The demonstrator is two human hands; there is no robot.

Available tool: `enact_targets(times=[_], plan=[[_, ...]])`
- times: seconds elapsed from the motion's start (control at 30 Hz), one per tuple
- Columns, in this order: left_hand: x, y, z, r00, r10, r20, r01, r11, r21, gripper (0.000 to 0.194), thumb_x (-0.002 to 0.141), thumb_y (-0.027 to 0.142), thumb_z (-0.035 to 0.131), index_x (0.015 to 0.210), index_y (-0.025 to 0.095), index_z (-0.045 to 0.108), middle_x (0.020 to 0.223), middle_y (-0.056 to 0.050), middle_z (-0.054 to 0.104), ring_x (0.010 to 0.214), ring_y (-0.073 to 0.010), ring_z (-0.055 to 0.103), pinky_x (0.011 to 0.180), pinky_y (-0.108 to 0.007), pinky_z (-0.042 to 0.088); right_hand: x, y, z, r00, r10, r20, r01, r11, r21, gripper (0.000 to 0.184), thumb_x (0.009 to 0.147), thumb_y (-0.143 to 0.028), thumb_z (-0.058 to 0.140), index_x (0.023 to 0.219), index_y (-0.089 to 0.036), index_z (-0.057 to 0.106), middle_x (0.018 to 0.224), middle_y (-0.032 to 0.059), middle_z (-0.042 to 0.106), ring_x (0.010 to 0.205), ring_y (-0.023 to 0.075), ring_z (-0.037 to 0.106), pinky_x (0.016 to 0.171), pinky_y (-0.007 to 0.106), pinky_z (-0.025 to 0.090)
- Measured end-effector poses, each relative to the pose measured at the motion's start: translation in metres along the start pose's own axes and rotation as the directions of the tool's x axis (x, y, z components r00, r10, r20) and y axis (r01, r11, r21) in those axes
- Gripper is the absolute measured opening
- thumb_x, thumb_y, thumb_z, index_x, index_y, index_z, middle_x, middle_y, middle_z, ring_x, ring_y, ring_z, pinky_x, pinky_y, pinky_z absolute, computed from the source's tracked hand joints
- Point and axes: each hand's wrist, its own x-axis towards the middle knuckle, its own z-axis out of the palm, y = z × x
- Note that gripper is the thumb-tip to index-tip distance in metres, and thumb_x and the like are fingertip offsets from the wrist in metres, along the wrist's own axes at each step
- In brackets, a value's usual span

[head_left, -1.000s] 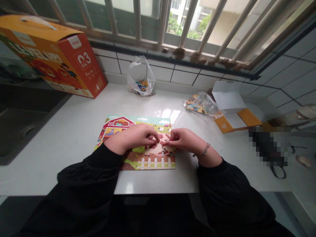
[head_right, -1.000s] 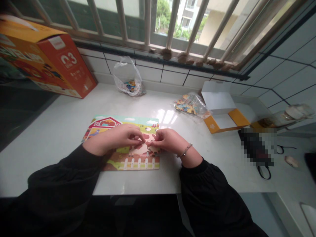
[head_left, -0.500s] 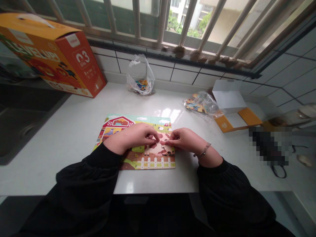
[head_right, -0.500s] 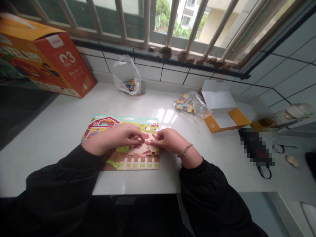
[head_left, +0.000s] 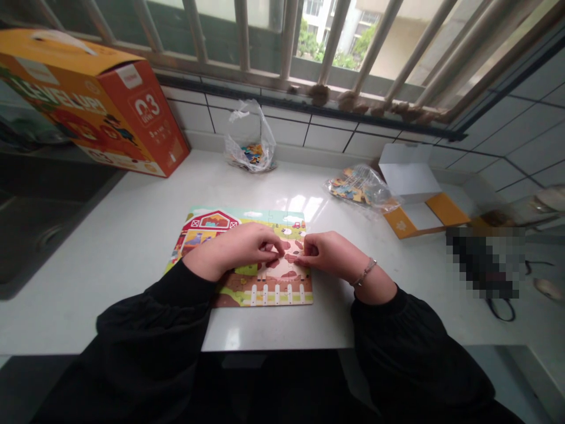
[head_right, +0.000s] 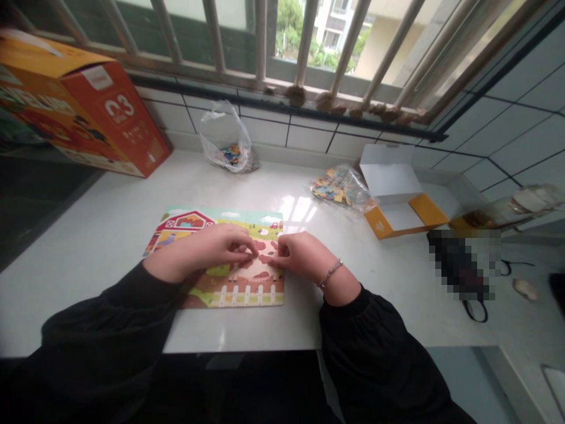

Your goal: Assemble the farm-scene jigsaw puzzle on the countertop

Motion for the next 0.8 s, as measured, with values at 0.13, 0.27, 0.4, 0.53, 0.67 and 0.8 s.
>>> enact_targets(times=[0.13, 0.27, 0.4, 0.53, 0.67, 0.8], plan=[[0.0, 0.0, 0.003, 1.0, -0.02, -0.006, 0.02, 0.999, 0.038, 0.018, 0.097, 0.024, 0.07, 0.102, 0.027, 0.087, 0.091, -0.002, 0.076, 0.083, -0.0181, 0.068, 0.076, -0.03, 0.045, 0.002, 0.004, 0.001, 1.0, -0.029, 0.008, 0.029, 1.0, 0.01, 0.043, 0.092, -0.052, 0.084, 0.072, -0.021, 0.062, 0.065, -0.0038, 0.06, 0.06, 0.0114, 0.044, 0.06, 0.03, 0.026], [-0.017, 0.011, 0.018, 0.985, -0.094, -0.146, 0.119, 0.978, 0.173, 0.024, 0.103, 0.037, 0.067, 0.116, 0.025, 0.084, 0.11, -0.009, 0.073, 0.102, -0.0254, 0.068, 0.089, -0.036, 0.051, 0.006, 0.011, 0.0, 1.0, -0.014, -0.018, 0.015, 0.998, 0.057, 0.047, 0.09, -0.057, 0.084, 0.071, -0.021, 0.062, 0.064, -0.0038, 0.06, 0.061, 0.0112, 0.044, 0.06, 0.029, 0.027], [-0.062, 0.024, 0.047, 0.936, -0.173, -0.308, 0.274, 0.906, 0.322, 0.059, 0.102, 0.055, 0.069, 0.156, 0.03, 0.065, 0.16, -0.016, 0.059, 0.146, -0.0397, 0.054, 0.122, -0.059, 0.044, 0.008, 0.015, -0.004, 0.997, -0.006, -0.074, 0.012, 0.997, 0.071, 0.036, 0.093, -0.046, 0.081, 0.074, -0.021, 0.065, 0.068, -0.0029, 0.063, 0.063, 0.0119, 0.048, 0.061, 0.028, 0.029], [-0.106, 0.022, 0.073, 0.939, -0.174, -0.297, 0.298, 0.842, 0.449, 0.084, 0.094, 0.072, 0.073, 0.167, 0.036, 0.052, 0.18, -0.011, 0.038, 0.163, -0.0442, 0.038, 0.133, -0.066, 0.032, 0.011, 0.015, -0.003, 0.985, -0.015, -0.175, 0.03, 0.996, 0.082, 0.033, 0.095, -0.044, 0.079, 0.077, -0.02, 0.067, 0.072, -0.0013, 0.065, 0.066, 0.0124, 0.05, 0.062, 0.028, 0.03], [-0.11, 0.014, 0.079, 0.94, -0.19, -0.284, 0.315, 0.803, 0.506, 0.076, 0.101, 0.074, 0.061, 0.17, 0.043, 0.046, 0.181, -0.005, 0.036, 0.164, -0.0423, 0.038, 0.136, -0.068, 0.025, 0.02, 0.018, 0.003, 0.969, 0.007, -0.247, 0.024, 0.992, 0.122, 0.029, 0.098, -0.044, 0.072, 0.082, -0.02, 0.07, 0.07, -0.0016, 0.064, 0.065, 0.0133, 0.052, 0.063, 0.027, 0.031], [-0.09, 0.009, 0.067, 0.933, -0.259, -0.25, 0.353, 0.792, 0.498, 0.076, 0.103, 0.076, 0.057, 0.17, 0.042, 0.046, 0.182, -0.006, 0.032, 0.167, -0.0432, 0.033, 0.134, -0.07, 0.026, 0.031, 0.028, 0.009, 0.932, 0.048, -0.359, 0.027, 0.979, 0.2, 0.036, 0.1, -0.05, 0.065, 0.079, -0.021, 0.068, 0.067, -0.0011, 0.063, 0.065, 0.0154, 0.052, 0.063, 0.028, 0.033]])
